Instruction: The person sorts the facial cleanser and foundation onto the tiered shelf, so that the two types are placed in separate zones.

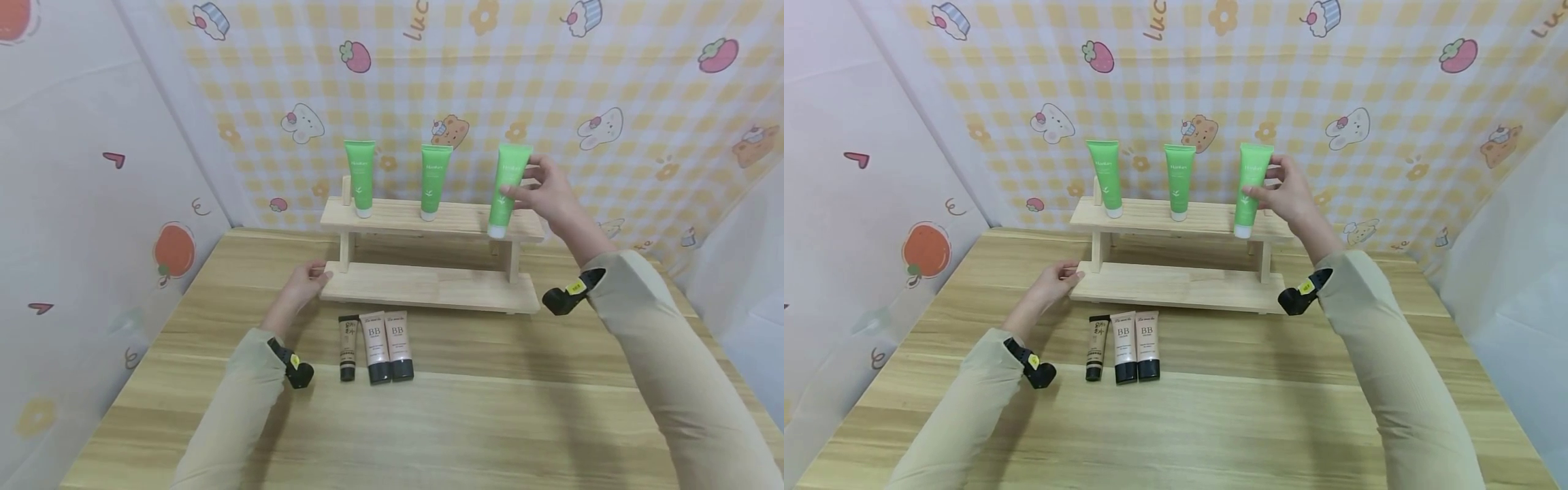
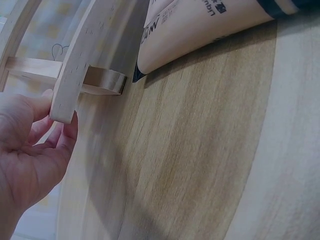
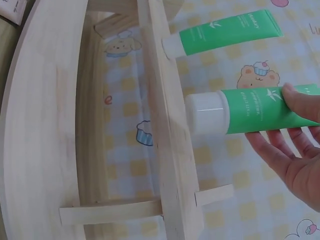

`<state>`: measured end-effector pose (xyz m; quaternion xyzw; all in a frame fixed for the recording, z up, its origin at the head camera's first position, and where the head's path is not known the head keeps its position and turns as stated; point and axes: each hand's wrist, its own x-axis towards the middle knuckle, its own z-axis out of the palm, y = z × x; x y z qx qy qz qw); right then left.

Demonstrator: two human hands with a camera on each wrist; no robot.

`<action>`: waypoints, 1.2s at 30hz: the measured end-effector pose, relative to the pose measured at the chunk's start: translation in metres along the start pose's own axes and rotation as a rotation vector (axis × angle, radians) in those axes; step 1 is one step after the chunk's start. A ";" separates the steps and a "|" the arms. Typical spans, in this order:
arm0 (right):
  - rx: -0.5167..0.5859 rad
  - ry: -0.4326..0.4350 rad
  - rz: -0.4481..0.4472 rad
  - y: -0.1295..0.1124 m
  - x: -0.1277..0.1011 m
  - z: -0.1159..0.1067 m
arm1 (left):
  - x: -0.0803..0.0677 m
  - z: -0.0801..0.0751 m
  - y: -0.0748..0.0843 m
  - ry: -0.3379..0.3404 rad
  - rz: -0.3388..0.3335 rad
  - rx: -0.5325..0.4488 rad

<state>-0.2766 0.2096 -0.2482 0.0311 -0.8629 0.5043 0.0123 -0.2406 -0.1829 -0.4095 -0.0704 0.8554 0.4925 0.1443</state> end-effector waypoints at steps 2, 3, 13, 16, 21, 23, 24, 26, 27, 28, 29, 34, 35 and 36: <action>-0.006 0.013 -0.018 0.000 0.002 0.002 | 0.000 0.000 -0.001 -0.002 -0.005 -0.002; -0.010 0.020 -0.025 0.000 0.003 0.003 | 0.000 0.000 -0.001 -0.004 -0.007 -0.003; -0.090 0.090 -0.087 0.008 0.013 0.012 | 0.000 0.003 -0.003 0.002 -0.003 0.015; -0.088 0.108 -0.112 0.012 0.015 0.014 | 0.000 0.003 -0.003 0.007 -0.006 0.017; -0.080 0.148 -0.152 0.017 0.014 0.016 | -0.001 0.003 -0.001 0.016 -0.015 0.018; -0.076 0.163 -0.163 0.019 0.013 0.017 | -0.001 0.003 0.000 0.017 -0.016 0.018; -0.078 0.165 -0.163 0.019 0.013 0.017 | -0.001 0.003 0.000 0.017 -0.016 0.018; -0.082 0.170 -0.171 0.021 0.014 0.017 | -0.001 0.003 0.000 0.016 -0.009 0.025; -0.080 0.172 -0.175 0.023 0.014 0.017 | -0.001 0.003 0.000 0.017 -0.009 0.027; -0.084 0.172 -0.175 0.024 0.014 0.017 | -0.001 0.003 0.000 0.018 -0.007 0.031; -0.083 0.171 -0.177 0.025 0.014 0.018 | -0.001 0.003 0.000 0.019 -0.005 0.035; -0.056 0.178 -0.201 0.031 0.015 0.019 | 0.000 0.002 -0.001 0.023 -0.001 0.034; -0.043 0.180 -0.210 0.032 0.015 0.020 | 0.001 0.002 -0.001 0.025 0.001 0.032; -0.032 0.183 -0.216 0.033 0.015 0.020 | 0.001 0.001 -0.002 0.026 0.000 0.030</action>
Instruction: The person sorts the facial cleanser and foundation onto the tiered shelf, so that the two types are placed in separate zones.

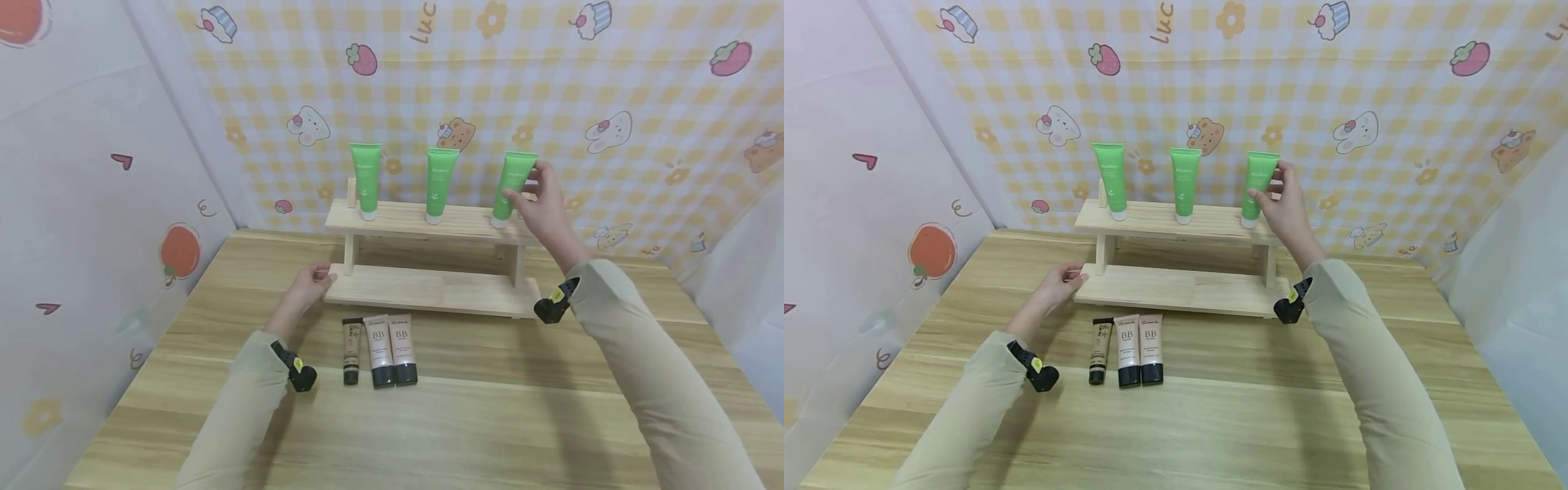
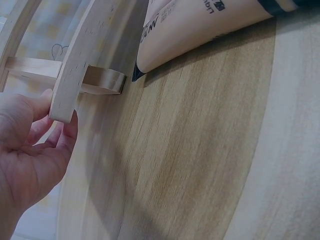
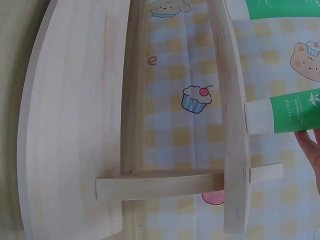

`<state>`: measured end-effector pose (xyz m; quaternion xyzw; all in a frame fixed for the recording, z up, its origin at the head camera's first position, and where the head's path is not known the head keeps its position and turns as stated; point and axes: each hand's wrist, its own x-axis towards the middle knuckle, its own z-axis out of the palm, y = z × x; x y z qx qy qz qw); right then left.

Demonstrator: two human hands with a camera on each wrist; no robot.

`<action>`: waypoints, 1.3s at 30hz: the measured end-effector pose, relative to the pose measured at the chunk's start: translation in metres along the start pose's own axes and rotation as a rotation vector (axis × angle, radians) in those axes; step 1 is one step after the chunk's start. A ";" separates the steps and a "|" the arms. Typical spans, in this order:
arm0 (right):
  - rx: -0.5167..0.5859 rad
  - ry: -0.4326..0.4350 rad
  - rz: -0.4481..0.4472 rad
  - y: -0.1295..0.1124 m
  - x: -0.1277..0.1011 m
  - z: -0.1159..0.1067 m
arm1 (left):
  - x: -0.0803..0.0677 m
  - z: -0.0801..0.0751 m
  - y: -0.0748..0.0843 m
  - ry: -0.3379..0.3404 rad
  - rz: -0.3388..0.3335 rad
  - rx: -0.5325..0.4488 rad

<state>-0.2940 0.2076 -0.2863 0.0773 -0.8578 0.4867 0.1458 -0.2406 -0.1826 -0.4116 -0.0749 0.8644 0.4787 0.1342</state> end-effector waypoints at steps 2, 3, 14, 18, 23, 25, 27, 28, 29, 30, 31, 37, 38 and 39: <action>0.017 0.009 -0.010 0.002 -0.001 0.000 | 0.000 0.000 0.000 0.000 0.004 -0.001; 0.025 0.011 -0.014 0.003 -0.001 0.000 | 0.001 0.000 0.000 0.001 0.004 -0.001; 0.105 0.010 -0.061 0.010 -0.002 0.002 | -0.003 0.000 0.000 -0.023 0.016 -0.002; 0.127 -0.003 -0.058 0.009 -0.003 0.002 | -0.005 0.000 0.001 -0.019 0.013 -0.004; 0.152 0.032 -0.019 0.009 -0.008 0.000 | -0.004 0.000 0.003 -0.010 0.006 -0.007; 0.150 0.065 0.012 0.009 -0.010 -0.001 | -0.003 0.001 0.003 -0.009 0.003 -0.007; 0.150 0.098 0.038 0.011 -0.013 -0.001 | -0.003 0.001 0.003 -0.005 0.000 -0.012; 0.146 0.110 0.049 0.012 -0.015 -0.001 | -0.003 0.001 0.003 -0.004 -0.001 -0.013; 0.142 0.119 0.058 0.013 -0.017 0.000 | -0.003 0.001 0.003 -0.005 0.000 -0.011; 0.138 0.125 0.067 0.013 -0.019 0.000 | -0.002 0.001 0.003 -0.005 -0.003 -0.014; 0.136 0.129 0.073 0.014 -0.021 0.001 | -0.002 0.001 0.003 -0.005 -0.001 -0.013; 0.127 0.142 0.118 0.015 -0.032 0.005 | -0.002 0.001 0.004 -0.014 -0.003 -0.019; 0.131 0.144 0.128 0.015 -0.034 0.006 | -0.003 0.001 0.004 -0.014 -0.007 -0.024; 0.133 0.147 0.142 0.016 -0.035 0.007 | -0.003 0.001 0.004 -0.015 -0.007 -0.026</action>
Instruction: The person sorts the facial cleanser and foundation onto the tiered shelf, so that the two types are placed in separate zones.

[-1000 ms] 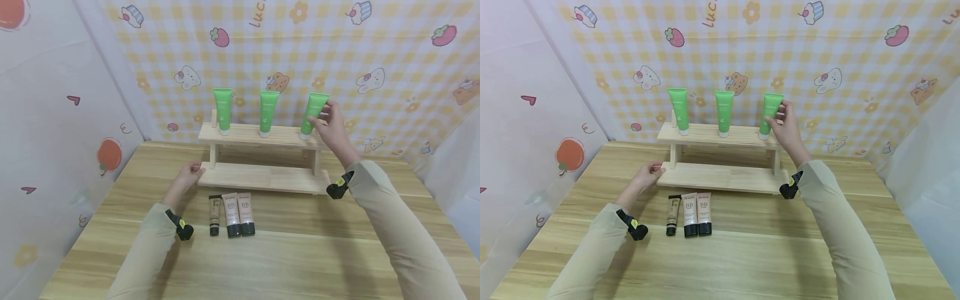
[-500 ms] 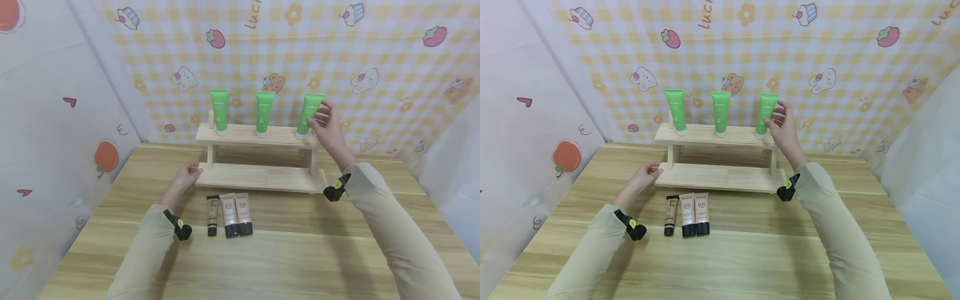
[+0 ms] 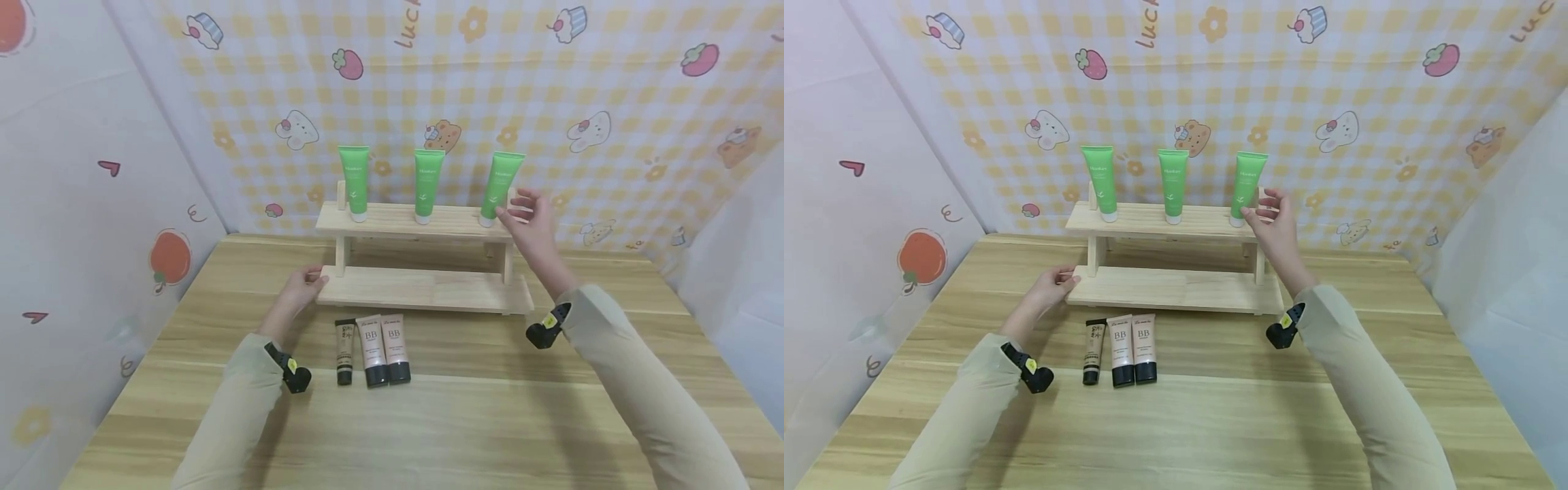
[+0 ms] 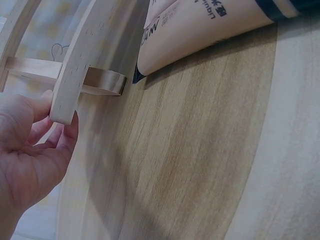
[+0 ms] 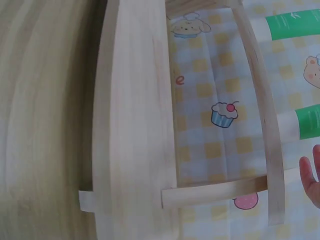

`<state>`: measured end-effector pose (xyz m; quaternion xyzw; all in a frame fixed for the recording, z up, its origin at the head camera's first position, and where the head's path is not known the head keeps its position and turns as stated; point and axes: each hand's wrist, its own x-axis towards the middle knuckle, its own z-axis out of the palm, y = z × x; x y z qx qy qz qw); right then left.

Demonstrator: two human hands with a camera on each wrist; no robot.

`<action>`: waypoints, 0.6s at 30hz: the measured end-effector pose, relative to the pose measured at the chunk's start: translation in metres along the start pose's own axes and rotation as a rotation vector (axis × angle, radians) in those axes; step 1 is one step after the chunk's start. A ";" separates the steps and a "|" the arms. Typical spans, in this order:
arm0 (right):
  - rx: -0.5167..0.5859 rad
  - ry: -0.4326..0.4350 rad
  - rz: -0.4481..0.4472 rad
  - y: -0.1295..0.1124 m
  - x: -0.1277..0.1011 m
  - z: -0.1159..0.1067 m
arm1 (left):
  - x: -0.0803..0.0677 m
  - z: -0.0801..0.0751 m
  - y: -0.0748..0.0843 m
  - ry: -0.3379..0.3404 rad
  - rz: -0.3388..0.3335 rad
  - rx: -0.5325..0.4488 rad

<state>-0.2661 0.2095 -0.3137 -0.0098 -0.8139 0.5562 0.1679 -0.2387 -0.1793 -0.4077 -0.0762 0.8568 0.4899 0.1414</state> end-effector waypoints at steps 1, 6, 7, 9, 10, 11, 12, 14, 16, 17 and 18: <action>0.003 0.003 0.011 0.001 -0.002 0.001 | 0.000 0.000 0.000 -0.001 -0.001 -0.001; 0.044 0.020 0.062 0.003 -0.012 0.010 | 0.000 -0.001 -0.001 -0.002 0.000 -0.006; 0.046 0.015 0.067 0.004 -0.014 0.012 | 0.000 -0.001 -0.001 -0.002 0.002 -0.003; 0.031 -0.010 0.087 0.005 -0.019 0.016 | 0.001 -0.001 -0.001 -0.004 0.009 0.009; 0.022 -0.032 0.096 0.005 -0.022 0.018 | 0.001 0.000 -0.001 -0.006 0.011 0.015; 0.012 -0.057 0.103 0.005 -0.024 0.020 | 0.001 0.000 -0.001 -0.005 0.013 0.016; 0.000 -0.084 0.112 0.005 -0.026 0.023 | 0.001 0.000 -0.001 -0.004 0.014 0.015; -0.017 -0.152 0.134 0.003 -0.031 0.029 | 0.002 0.000 -0.001 -0.006 0.010 0.011; -0.018 -0.217 0.153 0.001 -0.034 0.034 | 0.002 0.000 -0.002 -0.007 0.004 0.003; -0.018 -0.245 0.159 0.001 -0.036 0.036 | 0.002 0.000 -0.003 -0.008 0.000 -0.001; -0.020 -0.271 0.164 0.000 -0.038 0.038 | 0.002 0.000 -0.003 -0.012 -0.001 -0.001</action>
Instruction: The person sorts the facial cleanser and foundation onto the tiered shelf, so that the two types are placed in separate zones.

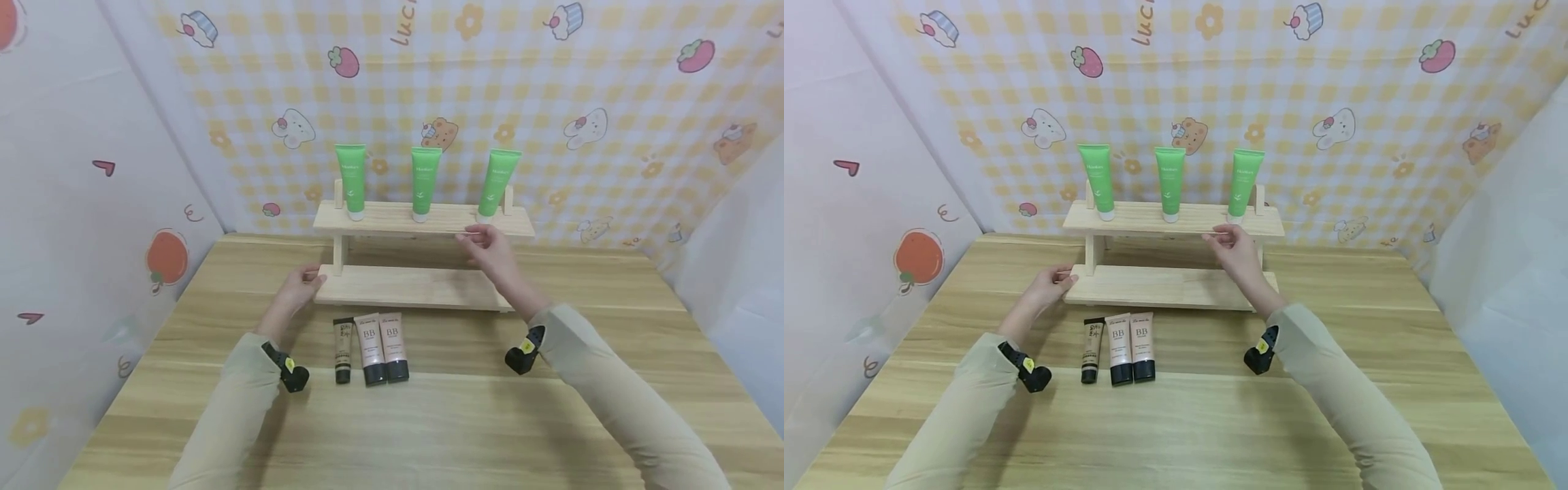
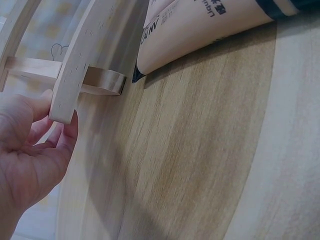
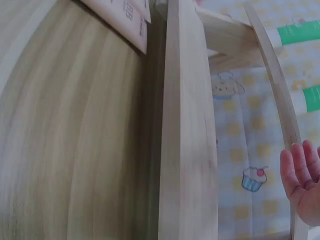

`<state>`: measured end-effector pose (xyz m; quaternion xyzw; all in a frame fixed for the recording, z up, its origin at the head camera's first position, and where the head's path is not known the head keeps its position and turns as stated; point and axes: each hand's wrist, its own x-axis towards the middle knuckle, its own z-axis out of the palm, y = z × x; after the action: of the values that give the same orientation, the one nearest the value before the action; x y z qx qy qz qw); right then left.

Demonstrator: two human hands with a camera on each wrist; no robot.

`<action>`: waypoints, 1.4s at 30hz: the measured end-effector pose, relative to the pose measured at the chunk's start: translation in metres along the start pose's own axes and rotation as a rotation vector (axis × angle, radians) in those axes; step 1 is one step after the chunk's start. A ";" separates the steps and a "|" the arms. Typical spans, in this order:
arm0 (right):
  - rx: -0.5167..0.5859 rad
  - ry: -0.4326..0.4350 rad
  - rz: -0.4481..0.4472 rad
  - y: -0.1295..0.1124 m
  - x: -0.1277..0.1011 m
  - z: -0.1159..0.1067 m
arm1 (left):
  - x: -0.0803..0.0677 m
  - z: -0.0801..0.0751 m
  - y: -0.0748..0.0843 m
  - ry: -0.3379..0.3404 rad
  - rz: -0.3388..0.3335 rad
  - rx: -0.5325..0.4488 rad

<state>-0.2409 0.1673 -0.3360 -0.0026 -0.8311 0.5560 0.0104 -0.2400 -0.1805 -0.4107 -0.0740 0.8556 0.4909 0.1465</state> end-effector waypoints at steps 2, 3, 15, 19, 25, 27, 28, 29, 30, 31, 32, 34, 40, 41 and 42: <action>-0.009 -0.048 0.008 -0.001 -0.002 0.005 | 0.001 0.000 -0.001 -0.004 -0.001 -0.001; -0.014 -0.065 0.013 -0.002 -0.004 0.008 | 0.001 0.000 -0.001 -0.006 -0.002 0.000; -0.078 -0.301 0.112 -0.001 -0.017 0.034 | 0.001 -0.001 -0.001 -0.009 -0.010 0.000; -0.121 -0.372 0.125 0.000 -0.018 0.040 | 0.001 -0.001 0.000 -0.006 -0.019 -0.014; -0.183 -0.453 0.128 0.004 -0.024 0.049 | 0.002 -0.001 -0.001 -0.006 -0.009 -0.017; -0.201 -0.486 0.144 0.005 -0.027 0.053 | 0.003 -0.001 -0.001 -0.003 -0.009 -0.019; -0.205 -0.509 0.148 0.006 -0.027 0.055 | 0.003 -0.001 -0.001 -0.002 -0.007 -0.017; -0.209 -0.533 0.157 0.007 -0.028 0.057 | 0.003 0.000 -0.001 -0.001 -0.004 -0.014; -0.222 -0.556 0.158 0.008 -0.029 0.059 | 0.003 0.000 -0.002 0.002 -0.009 -0.016; -0.233 -0.581 0.158 0.009 -0.030 0.061 | 0.003 0.000 -0.002 0.003 -0.005 -0.013; -0.244 -0.606 0.160 0.010 -0.031 0.062 | 0.003 0.000 -0.002 0.005 0.000 -0.009; -0.261 -0.651 0.157 0.011 -0.033 0.065 | 0.003 -0.001 -0.003 0.006 0.011 0.000; -0.278 -0.713 0.167 0.015 -0.036 0.071 | 0.003 -0.001 -0.003 0.003 0.021 -0.001; -0.282 -0.717 0.168 0.016 -0.036 0.072 | 0.003 -0.001 -0.003 0.001 0.016 -0.003; -0.285 -0.717 0.170 0.017 -0.037 0.073 | 0.002 -0.001 -0.003 0.000 0.011 -0.006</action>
<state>-0.2059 0.1059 -0.3802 0.1215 -0.8476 0.3996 -0.3273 -0.2415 -0.1829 -0.4135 -0.0700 0.8545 0.4943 0.1435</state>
